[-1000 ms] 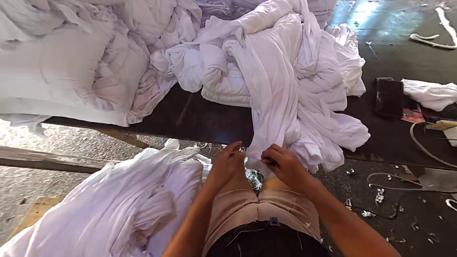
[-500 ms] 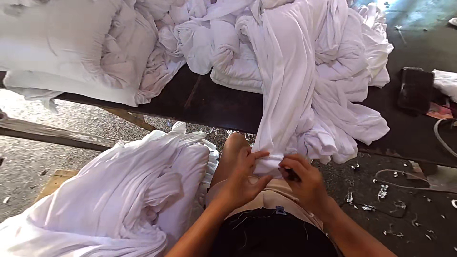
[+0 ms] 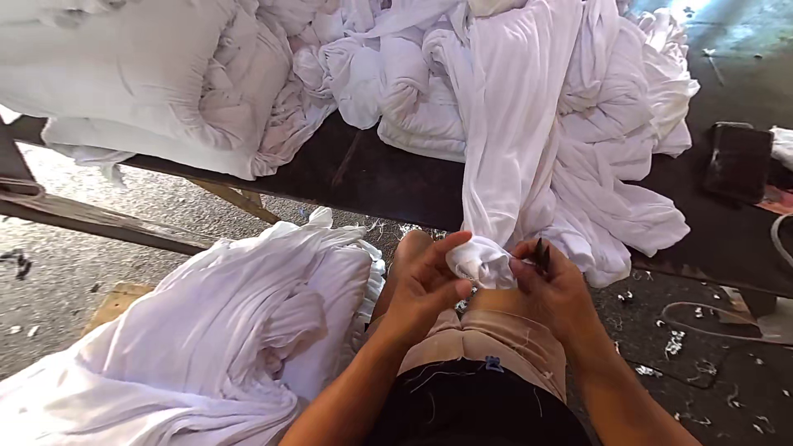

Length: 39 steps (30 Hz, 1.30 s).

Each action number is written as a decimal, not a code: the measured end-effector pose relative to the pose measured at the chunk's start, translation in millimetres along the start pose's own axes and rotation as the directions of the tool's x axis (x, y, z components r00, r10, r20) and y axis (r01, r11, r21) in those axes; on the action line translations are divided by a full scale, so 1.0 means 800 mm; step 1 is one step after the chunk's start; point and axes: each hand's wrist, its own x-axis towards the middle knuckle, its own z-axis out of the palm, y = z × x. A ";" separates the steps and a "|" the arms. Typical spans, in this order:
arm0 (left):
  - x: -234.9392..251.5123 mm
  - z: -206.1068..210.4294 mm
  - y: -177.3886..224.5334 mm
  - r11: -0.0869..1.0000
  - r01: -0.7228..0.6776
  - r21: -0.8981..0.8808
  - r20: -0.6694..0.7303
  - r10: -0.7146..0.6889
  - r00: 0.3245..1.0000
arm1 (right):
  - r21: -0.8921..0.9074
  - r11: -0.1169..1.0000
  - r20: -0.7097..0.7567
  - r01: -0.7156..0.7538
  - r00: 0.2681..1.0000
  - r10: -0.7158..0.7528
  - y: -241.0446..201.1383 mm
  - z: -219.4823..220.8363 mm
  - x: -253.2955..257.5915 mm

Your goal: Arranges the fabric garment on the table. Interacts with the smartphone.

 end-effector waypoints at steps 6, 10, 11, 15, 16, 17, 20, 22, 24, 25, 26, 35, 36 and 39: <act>-0.033 0.001 -0.001 0.946 -0.180 0.268 -0.113 0.216 0.970 | -0.501 0.742 0.171 0.445 0.892 -0.419 -0.015 0.002 -0.030; -0.049 0.002 0.009 0.940 -0.205 0.273 -0.015 0.217 0.976 | -0.640 0.568 0.225 0.517 0.833 -0.505 -0.023 0.015 -0.045; -0.051 0.003 0.010 0.940 -0.208 0.272 -0.016 0.220 0.975 | -0.643 0.562 0.231 0.520 0.831 -0.506 -0.023 0.018 -0.046; -0.050 0.008 0.010 0.929 -0.203 0.309 0.002 0.213 0.977 | -0.637 0.561 0.238 0.529 0.827 -0.509 -0.024 0.025 -0.045; -0.050 0.010 0.010 0.924 -0.207 0.322 0.019 0.212 0.977 | -0.642 0.549 0.239 0.535 0.820 -0.521 -0.025 0.025 -0.044; -0.049 0.011 0.009 0.918 -0.211 0.335 0.039 0.211 0.977 | -0.646 0.539 0.235 0.541 0.812 -0.534 -0.025 0.024 -0.043; -0.049 0.012 0.008 0.911 -0.200 0.360 0.062 0.190 0.980 | -0.660 0.535 0.220 0.528 0.816 -0.534 -0.027 0.011 -0.040; -0.050 0.010 0.004 0.915 -0.157 0.371 0.017 0.162 0.987 | -0.676 0.545 0.188 0.496 0.831 -0.523 -0.029 -0.002 -0.029; -0.047 0.007 -0.005 0.904 -0.070 0.422 -0.067 0.108 0.992 | -0.738 0.520 0.112 0.431 0.837 -0.535 -0.029 -0.023 0.000; -0.045 0.003 -0.012 0.878 -0.012 0.479 -0.135 0.087 0.987 | -0.777 0.494 0.073 0.389 0.836 -0.544 -0.027 -0.036 0.022; -0.043 -0.001 -0.019 0.830 0.054 0.555 -0.206 0.074 0.976 | -0.815 0.466 0.039 0.344 0.835 -0.548 -0.022 -0.050 0.047; -0.046 -0.080 -0.041 0.419 0.363 0.832 -0.453 0.137 0.881 | -0.825 0.547 -0.007 0.140 0.966 -0.258 0.038 -0.189 0.171; -0.047 -0.084 -0.042 0.416 0.357 0.837 -0.440 0.120 0.890 | -0.820 0.570 -0.113 0.051 0.962 -0.250 0.039 -0.220 0.182; -0.045 -0.097 -0.043 0.337 0.344 0.876 -0.365 -0.004 0.931 | -0.775 0.535 -0.502 -0.335 0.842 -0.200 0.050 -0.332 0.204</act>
